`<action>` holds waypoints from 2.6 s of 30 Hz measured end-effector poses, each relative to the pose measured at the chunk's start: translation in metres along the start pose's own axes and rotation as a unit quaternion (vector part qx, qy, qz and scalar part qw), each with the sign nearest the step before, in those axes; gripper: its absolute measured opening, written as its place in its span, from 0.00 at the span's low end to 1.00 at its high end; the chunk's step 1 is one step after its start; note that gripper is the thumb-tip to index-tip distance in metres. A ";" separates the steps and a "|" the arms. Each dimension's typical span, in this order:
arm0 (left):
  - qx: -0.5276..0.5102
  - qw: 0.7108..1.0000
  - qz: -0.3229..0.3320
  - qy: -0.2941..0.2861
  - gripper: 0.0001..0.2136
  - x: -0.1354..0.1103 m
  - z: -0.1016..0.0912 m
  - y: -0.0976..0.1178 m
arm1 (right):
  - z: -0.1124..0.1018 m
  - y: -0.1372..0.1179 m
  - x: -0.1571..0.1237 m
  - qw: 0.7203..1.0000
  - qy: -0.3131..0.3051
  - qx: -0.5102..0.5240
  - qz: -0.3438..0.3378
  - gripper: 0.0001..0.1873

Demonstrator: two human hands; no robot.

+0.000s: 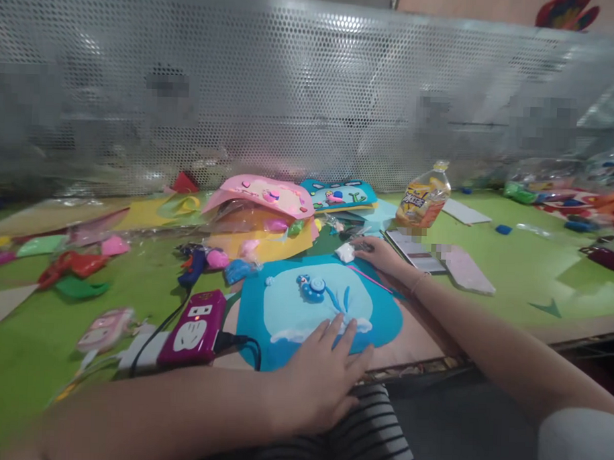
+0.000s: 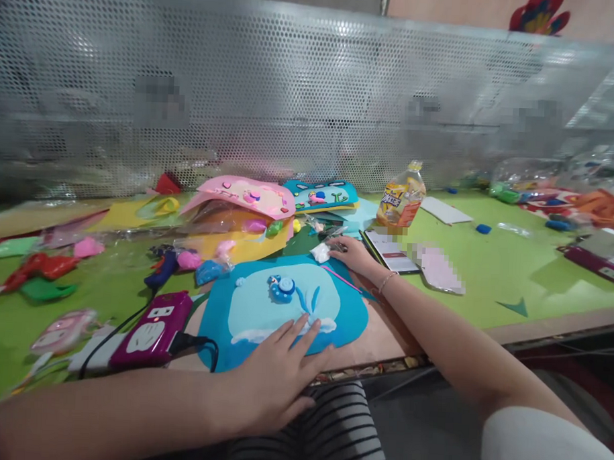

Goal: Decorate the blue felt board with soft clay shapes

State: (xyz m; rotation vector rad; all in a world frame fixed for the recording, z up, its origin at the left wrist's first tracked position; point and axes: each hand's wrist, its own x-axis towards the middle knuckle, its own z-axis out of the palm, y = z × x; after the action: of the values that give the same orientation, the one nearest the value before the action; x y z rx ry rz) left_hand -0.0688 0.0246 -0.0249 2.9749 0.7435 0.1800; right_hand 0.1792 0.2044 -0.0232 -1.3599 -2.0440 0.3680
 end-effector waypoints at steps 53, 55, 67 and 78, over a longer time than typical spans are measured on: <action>-0.429 0.813 -0.302 0.252 0.09 0.035 -0.051 -0.056 | -0.007 -0.079 -0.030 0.860 -0.178 0.470 0.089 0.12; -0.424 0.814 -0.303 0.258 0.09 0.036 -0.050 -0.058 | -0.006 -0.081 -0.031 0.862 -0.172 0.469 0.086 0.12; -0.363 0.836 -0.292 0.289 0.08 0.036 -0.053 -0.059 | -0.009 -0.094 -0.035 0.898 -0.139 0.414 0.060 0.14; -0.364 0.838 -0.290 0.286 0.07 0.036 -0.050 -0.058 | -0.010 -0.088 -0.031 0.897 -0.189 0.400 0.021 0.13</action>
State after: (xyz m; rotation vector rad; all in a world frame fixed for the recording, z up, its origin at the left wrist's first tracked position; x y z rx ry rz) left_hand -0.0707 0.0949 0.0222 1.8607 1.2354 1.0571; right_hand 0.1304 0.1377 0.0220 -0.8442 -1.7968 1.4056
